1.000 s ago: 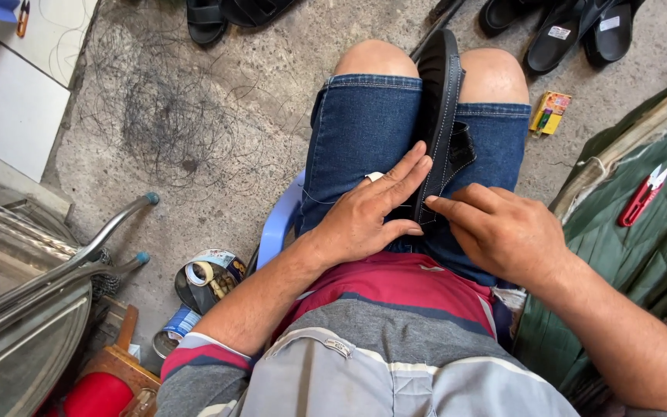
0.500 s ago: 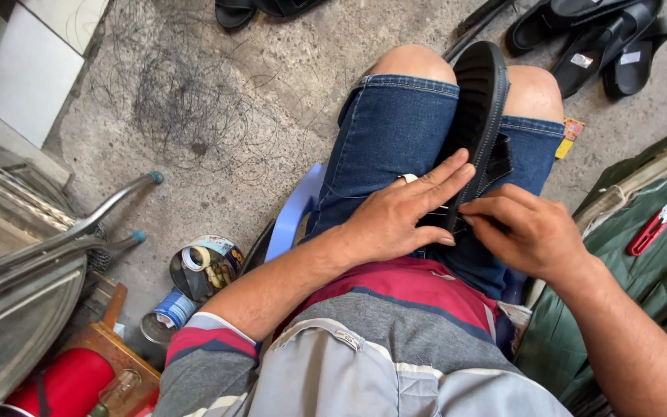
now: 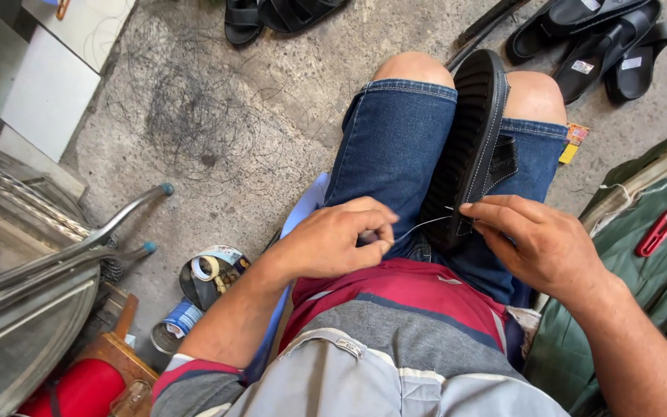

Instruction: Hand-sewing a strap onto a black sandal using a needle and thread.

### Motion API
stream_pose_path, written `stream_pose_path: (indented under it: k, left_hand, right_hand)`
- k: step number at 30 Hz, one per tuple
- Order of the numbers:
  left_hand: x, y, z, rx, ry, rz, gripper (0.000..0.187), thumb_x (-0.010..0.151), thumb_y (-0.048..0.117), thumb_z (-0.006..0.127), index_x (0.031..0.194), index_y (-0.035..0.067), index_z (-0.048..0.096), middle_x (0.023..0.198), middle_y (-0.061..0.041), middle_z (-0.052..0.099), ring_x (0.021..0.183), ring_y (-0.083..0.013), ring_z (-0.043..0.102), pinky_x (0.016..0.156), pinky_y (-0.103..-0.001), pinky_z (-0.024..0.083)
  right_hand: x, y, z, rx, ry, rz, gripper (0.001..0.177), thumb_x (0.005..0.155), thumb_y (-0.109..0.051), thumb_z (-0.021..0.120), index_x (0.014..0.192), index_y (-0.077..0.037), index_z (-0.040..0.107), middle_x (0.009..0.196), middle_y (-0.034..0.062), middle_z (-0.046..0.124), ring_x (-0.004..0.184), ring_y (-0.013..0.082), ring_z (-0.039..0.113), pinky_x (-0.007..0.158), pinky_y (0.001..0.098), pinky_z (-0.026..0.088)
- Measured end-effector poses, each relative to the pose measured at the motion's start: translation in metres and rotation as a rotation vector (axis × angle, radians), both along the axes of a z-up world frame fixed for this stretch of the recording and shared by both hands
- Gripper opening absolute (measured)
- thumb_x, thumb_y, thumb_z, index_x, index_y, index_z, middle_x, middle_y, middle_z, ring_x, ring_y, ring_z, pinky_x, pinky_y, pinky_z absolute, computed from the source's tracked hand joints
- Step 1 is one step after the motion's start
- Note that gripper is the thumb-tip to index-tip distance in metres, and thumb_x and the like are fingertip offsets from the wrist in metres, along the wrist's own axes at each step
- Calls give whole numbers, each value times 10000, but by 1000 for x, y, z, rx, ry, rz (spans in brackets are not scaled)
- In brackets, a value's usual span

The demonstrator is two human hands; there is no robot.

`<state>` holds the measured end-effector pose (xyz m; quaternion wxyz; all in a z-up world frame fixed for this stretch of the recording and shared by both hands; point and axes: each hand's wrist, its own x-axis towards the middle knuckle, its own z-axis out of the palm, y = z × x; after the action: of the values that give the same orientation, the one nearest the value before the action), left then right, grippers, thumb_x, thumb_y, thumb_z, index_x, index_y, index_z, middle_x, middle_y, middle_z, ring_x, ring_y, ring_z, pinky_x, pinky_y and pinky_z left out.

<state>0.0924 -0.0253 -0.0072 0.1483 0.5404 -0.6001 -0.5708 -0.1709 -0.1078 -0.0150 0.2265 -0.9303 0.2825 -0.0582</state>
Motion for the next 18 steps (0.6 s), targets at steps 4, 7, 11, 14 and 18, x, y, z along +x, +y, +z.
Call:
stream_pose_path:
  k: [4, 7, 11, 14, 18]
  left_hand:
    - [-22, 0, -23, 196, 847, 272, 61, 887, 97, 564, 930, 122, 598, 1160, -99, 602, 721, -105, 613, 578, -183, 468]
    - [-47, -6, -45, 205, 836, 324, 92, 879, 137, 592, 954, 95, 626, 864, -26, 610, 588, -73, 542, 550, -156, 446]
    - [-52, -20, -27, -267, 42, 219, 154, 880, 223, 509, 1020, 190, 563, 952, -20, 607, 906, -193, 603, 826, -302, 436]
    - [-54, -26, -21, -109, -189, 220, 303, 811, 230, 562, 1074, 188, 417, 897, 55, 671, 882, -243, 645, 709, -410, 469]
    - [-59, -25, -12, -78, -96, 121, 330, 791, 207, 512, 1090, 181, 374, 857, 42, 658, 832, -263, 646, 698, -428, 463]
  right_hand:
    - [4, 0, 6, 110, 31, -72, 345, 851, -214, 565, 1195, -188, 563, 997, -9, 639, 836, 165, 629, 610, 321, 502]
    - [6, -1, 6, 122, 18, -70, 367, 858, -218, 550, 1221, -170, 541, 992, -4, 645, 849, 168, 633, 615, 315, 501]
    - [0, 3, 1, 80, 15, -95, 376, 860, -222, 548, 1234, -189, 535, 981, -27, 656, 838, 167, 640, 596, 319, 499]
    - [0, 4, -2, 72, -9, -106, 360, 860, -228, 557, 1218, -193, 547, 975, -26, 668, 826, 163, 647, 596, 314, 497]
    - [-2, 6, -6, 10, -24, -98, 339, 866, -233, 558, 1203, -194, 568, 992, -32, 673, 830, 149, 650, 599, 294, 497]
